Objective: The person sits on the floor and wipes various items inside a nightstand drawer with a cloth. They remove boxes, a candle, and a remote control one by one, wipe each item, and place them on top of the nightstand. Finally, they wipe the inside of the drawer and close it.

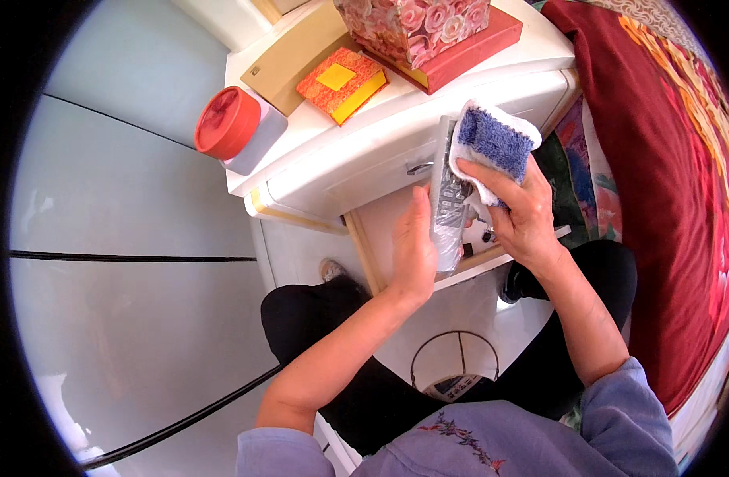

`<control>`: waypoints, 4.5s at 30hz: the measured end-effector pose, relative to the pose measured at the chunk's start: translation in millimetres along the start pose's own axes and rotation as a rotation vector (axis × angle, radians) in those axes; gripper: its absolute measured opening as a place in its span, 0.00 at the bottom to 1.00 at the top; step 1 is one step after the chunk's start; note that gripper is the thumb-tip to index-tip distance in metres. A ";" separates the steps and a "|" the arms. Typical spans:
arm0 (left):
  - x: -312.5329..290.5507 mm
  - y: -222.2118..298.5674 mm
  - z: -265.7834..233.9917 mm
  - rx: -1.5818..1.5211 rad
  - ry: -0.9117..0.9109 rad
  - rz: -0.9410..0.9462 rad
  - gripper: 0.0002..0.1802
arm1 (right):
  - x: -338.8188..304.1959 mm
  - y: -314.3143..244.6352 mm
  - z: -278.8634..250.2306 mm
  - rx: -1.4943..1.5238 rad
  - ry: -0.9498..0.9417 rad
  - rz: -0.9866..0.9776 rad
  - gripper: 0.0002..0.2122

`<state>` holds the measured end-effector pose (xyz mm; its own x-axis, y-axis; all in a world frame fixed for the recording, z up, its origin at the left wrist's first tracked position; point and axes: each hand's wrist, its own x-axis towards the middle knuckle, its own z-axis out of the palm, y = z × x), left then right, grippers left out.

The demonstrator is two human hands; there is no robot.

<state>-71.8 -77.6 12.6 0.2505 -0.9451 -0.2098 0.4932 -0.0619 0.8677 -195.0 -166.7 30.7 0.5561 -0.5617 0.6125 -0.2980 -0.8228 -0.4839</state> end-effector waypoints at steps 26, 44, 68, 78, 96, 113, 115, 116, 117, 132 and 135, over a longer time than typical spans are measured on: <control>-8.8 -2.0 4.6 0.113 -0.049 0.038 0.23 | 5.8 -4.0 -5.3 0.154 0.064 0.097 0.17; -6.6 -1.9 0.4 -0.084 -0.010 -0.030 0.23 | -7.3 -5.9 10.3 0.086 0.167 0.223 0.15; -0.2 -6.8 -1.0 0.034 0.003 0.088 0.22 | -4.4 -12.6 4.3 0.110 0.046 -0.018 0.22; -0.3 -3.1 1.2 -0.032 0.090 0.090 0.21 | -10.1 -5.6 9.5 0.064 0.003 0.012 0.22; -1.3 -4.6 -1.8 0.059 0.054 0.107 0.21 | -10.3 -10.6 9.8 0.023 0.022 0.061 0.21; 2.6 -11.2 -6.2 0.029 0.077 0.134 0.22 | -13.9 -9.5 14.2 0.081 0.028 0.083 0.19; 7.1 -13.2 -8.4 0.047 0.089 0.216 0.22 | -15.3 -12.6 14.2 0.111 -0.008 0.049 0.19; 10.0 -12.8 -8.5 0.067 0.087 0.265 0.22 | -14.7 -15.0 13.2 0.113 -0.030 0.017 0.20; 9.2 -11.9 -7.7 0.072 0.067 0.248 0.22 | -13.7 -16.4 11.7 0.115 -0.052 -0.015 0.20; 6.1 -2.7 -6.3 -0.020 0.132 0.107 0.29 | -15.8 -11.7 14.7 0.025 -0.020 0.066 0.21; 7.4 5.0 -11.7 -0.013 0.086 0.112 0.28 | -16.3 -10.1 12.6 0.106 0.024 0.114 0.20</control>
<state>-57.8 -81.1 10.1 0.3745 -0.9149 -0.1507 0.4692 0.0468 0.8819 -191.3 -148.1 17.8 0.5041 -0.6540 0.5641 -0.2742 -0.7405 -0.6136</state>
